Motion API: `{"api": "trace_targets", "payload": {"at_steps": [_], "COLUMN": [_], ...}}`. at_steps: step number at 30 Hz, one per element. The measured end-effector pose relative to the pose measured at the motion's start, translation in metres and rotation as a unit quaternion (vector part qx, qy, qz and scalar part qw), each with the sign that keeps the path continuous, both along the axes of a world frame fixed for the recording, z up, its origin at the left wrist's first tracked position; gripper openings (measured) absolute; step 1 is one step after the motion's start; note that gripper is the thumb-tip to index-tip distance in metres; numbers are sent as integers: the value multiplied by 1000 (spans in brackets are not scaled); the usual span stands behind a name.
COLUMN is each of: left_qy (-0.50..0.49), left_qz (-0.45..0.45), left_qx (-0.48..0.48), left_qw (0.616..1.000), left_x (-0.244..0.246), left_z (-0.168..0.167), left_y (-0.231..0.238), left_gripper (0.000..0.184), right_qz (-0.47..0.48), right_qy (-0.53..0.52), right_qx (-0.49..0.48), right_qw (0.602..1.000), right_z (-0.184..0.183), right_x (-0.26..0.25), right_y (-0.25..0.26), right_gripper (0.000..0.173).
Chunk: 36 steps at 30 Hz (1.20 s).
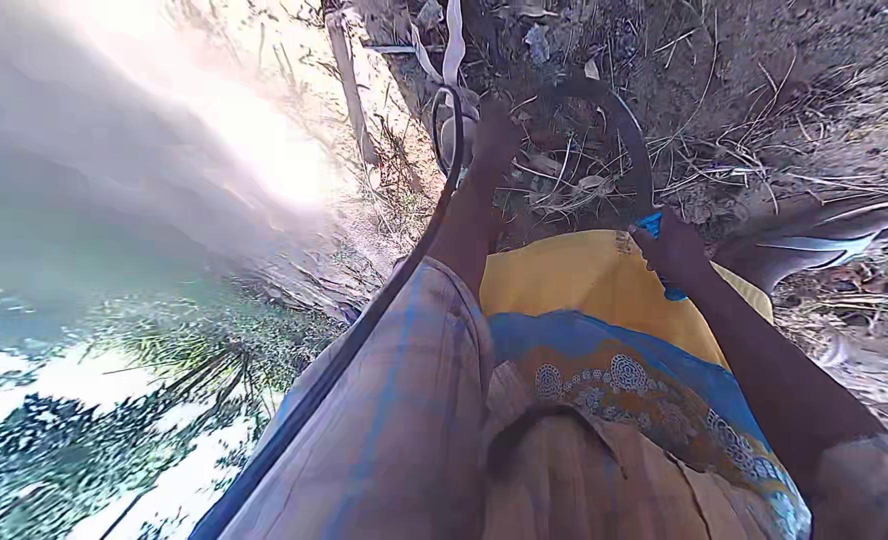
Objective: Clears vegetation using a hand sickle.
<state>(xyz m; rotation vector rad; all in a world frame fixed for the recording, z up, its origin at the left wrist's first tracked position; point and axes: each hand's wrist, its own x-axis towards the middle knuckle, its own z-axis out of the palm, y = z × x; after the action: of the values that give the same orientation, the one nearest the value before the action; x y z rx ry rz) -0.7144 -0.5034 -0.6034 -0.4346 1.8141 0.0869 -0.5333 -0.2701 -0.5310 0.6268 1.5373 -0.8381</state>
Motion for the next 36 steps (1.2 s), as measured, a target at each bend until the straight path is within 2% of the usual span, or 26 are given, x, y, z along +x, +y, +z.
{"api": "trace_targets", "payload": {"at_steps": [3,5,8,10,13,16,17,20,21,25,27,32,34,36], "left_qy": [-71,-105,-6,94,131,139,128,47,27,-41,-58,-7,-25,-59], "left_qz": [-48,-11,97,204,287,354,345,266,233,74,70,152,94,-5], "left_qx": [45,65,60,50,27,95,122,152,145,110,126,179,143,83], "left_qw": [995,992,993,973,948,920,922,951,961,990,988,972,985,995], "left_x": [43,82,124,139,131,121,118,114,109,97,92,101,105,102], "left_z": [20,36,29,8,-17,-17,-13,-10,-9,-12,-7,-8,1,14], "left_y": [-11,-2,19,38,81,134,149,176,183,196,192,129,92,62], "left_gripper": [46,52,47,50,49,49,55,92,93,51,42,42,43,44], "right_qz": [127,180,109,52,2,-48,-62,-72,-64,-23,-12,20,57,78], "right_qy": [-43,-92,-5,72,124,126,119,108,114,105,93,21,-53,-105], "right_qx": [14,17,44,62,99,128,134,148,151,144,127,79,75,77], "right_qw": [991,979,993,994,987,983,982,980,980,984,988,996,994,988], "right_z": [48,79,111,119,108,95,93,95,94,92,91,70,68,85], "right_x": [16,39,71,72,56,56,58,64,66,65,63,59,63,72], "right_y": [41,74,101,106,102,94,92,93,98,122,135,143,133,132], "right_gripper": [54,55,53,56,58,56,55,53,54,59,58,48,49,54]}}
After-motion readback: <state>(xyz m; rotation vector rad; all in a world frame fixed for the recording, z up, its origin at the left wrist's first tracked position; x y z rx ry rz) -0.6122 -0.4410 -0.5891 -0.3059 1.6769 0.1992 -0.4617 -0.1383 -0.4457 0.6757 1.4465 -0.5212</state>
